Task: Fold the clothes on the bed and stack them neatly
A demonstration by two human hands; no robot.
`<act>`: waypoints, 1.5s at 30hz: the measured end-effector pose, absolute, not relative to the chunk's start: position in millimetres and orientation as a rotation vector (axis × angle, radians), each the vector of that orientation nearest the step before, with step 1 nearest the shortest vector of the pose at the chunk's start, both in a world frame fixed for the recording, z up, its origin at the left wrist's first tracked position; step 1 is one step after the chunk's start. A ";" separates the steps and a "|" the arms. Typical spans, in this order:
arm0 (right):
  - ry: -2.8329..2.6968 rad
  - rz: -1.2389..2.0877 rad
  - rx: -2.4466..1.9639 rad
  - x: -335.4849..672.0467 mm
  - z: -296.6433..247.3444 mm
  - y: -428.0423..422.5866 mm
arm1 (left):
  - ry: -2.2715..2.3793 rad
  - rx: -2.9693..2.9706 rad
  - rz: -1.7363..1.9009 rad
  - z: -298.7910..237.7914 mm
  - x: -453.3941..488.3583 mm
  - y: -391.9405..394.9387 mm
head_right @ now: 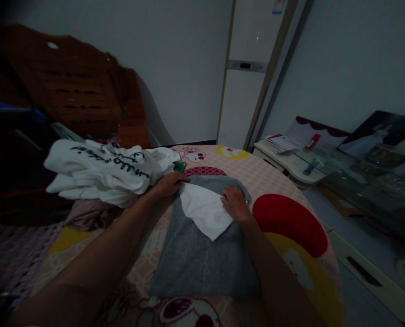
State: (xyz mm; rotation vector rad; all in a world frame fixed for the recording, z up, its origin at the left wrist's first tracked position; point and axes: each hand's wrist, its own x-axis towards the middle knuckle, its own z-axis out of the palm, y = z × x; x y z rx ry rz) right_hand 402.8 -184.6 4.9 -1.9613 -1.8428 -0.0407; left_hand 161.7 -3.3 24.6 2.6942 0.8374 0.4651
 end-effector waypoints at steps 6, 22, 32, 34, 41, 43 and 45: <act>-1.696 0.117 -1.861 396.2 15.6 -185.8 | 0.807 2.661 0.505 25.4 156.8 5.6; -1.641 0.013 -2.282 383.7 26.9 -190.5 | 0.856 2.736 0.647 21.7 177.7 -11.0; -1.644 0.034 -2.283 385.9 25.3 -190.3 | 1.093 2.331 0.663 20.0 163.2 11.9; -1.645 0.033 -2.275 386.5 24.4 -190.0 | 1.035 2.247 0.668 19.4 163.1 10.6; -1.651 0.031 -2.253 387.1 23.0 -190.0 | 0.875 1.775 0.559 13.7 161.9 6.2; -1.648 0.033 -2.255 386.5 23.6 -190.1 | 0.828 1.742 0.509 11.9 159.9 7.7; -1.641 0.039 -2.262 385.9 24.2 -190.3 | 0.801 1.798 0.475 10.3 159.0 9.6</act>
